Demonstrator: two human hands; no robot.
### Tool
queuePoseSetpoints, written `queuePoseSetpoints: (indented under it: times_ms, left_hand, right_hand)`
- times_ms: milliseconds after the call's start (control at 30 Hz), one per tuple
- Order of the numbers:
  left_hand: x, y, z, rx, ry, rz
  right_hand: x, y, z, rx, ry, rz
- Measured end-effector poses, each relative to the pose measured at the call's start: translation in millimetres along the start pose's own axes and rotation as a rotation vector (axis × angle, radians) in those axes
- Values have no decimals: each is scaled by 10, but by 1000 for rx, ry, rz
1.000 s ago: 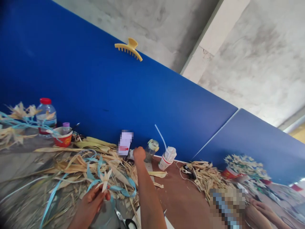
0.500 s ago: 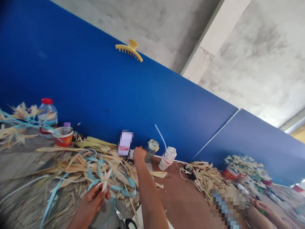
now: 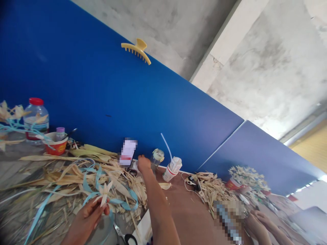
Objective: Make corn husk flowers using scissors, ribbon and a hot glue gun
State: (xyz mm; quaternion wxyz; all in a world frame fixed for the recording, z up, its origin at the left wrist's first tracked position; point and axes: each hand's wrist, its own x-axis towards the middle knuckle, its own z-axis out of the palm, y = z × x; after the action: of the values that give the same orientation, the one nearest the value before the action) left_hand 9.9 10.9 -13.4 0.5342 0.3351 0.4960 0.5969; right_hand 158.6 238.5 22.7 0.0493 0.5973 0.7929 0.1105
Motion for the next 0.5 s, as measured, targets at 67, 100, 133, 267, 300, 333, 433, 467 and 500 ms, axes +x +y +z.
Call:
queuePoseSetpoints:
  times_ms: [67, 100, 133, 267, 300, 333, 433, 467, 500]
  left_hand:
    - [7, -9, 2, 5, -1, 3]
    - [9, -9, 2, 8, -5, 3]
    - [10, -6, 2, 9, -11, 0]
    - [0, 25, 7, -7, -22, -38]
    - [-4, 31, 10, -13, -22, -45]
    - [-6, 37, 14, -17, -19, -48]
    - [-8, 46, 23, -11, -8, -38]
    - [-8, 49, 25, -6, -6, -35]
    - [-8, 53, 27, -3, -5, -31]
  right_hand:
    - [0, 15, 3, 8, -5, 7]
    - [0, 20, 10, 10, -7, 22]
    - [3, 21, 21, 11, -11, 41]
    - [35, 6, 72, 21, -54, 103]
    - [48, -1, 79, 25, -67, 110]
    - [62, -7, 83, 29, -79, 114]
    - [95, -29, 66, 24, -95, 117]
    - [101, -39, 52, 16, -93, 119]
    - [104, -50, 35, 5, -88, 122]
